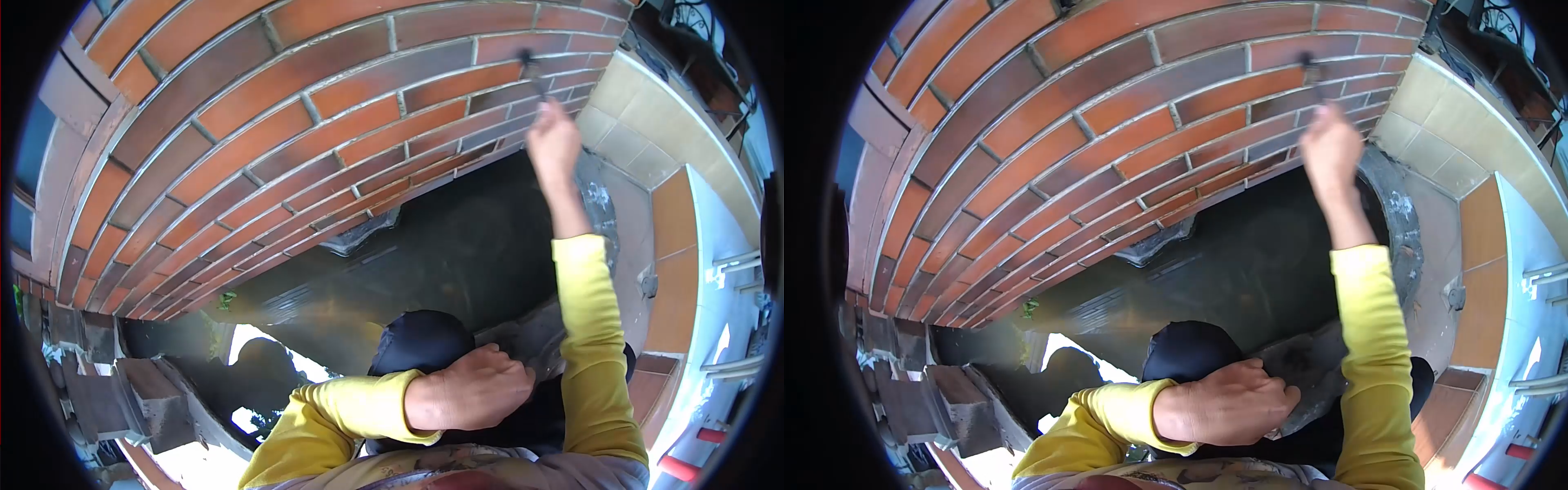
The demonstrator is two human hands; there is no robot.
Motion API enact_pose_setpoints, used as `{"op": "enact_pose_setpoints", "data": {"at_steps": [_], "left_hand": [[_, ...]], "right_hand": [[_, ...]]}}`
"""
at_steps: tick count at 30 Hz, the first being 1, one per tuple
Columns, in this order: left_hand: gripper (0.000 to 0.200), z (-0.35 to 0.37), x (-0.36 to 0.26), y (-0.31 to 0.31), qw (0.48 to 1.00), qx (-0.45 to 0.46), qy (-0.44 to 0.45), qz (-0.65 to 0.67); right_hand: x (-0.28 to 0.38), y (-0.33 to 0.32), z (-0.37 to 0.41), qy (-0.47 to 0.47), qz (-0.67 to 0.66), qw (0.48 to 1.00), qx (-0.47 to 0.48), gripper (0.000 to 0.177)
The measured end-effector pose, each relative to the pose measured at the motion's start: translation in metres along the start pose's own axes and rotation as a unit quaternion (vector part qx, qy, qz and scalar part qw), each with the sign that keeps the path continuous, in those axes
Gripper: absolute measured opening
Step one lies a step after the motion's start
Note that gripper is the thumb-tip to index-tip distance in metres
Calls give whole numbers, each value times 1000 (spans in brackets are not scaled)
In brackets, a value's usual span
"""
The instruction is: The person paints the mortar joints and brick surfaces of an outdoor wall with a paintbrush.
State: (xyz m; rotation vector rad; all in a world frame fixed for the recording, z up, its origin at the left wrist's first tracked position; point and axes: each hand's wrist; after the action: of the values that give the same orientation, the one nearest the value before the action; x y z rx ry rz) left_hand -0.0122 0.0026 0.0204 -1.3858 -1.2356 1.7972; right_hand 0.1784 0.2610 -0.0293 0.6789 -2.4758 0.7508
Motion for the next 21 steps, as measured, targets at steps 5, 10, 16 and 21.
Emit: {"op": "enact_pose_setpoints", "data": {"at_steps": [5,10,16,21], "left_hand": [[17,-14,0,7,1000,23,-1,-8],[16,-10,2,7,1000,4,-2,-7],[15,3,6,0,999,-43,6,32],[15,3,10,3,999,-43,26,11]], "right_hand": [[181,45,105,-327,-106,904,253,33],[169,72,69,-298,-247,884,263,30],[-47,2,-3,-21,-110,992,61,24],[5,-9,38,-25,-167,985,18,28]]}}
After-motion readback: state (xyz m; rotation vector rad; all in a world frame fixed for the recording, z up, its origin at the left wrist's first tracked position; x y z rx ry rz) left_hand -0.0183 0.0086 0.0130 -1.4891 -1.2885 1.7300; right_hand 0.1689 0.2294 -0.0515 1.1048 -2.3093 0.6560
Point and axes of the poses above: each hand's wrist, its own z-axis away from the middle knuckle, its own y-axis out of the palm, x = y × z, and after that the axes turned 12 degrees about -z, right-handed
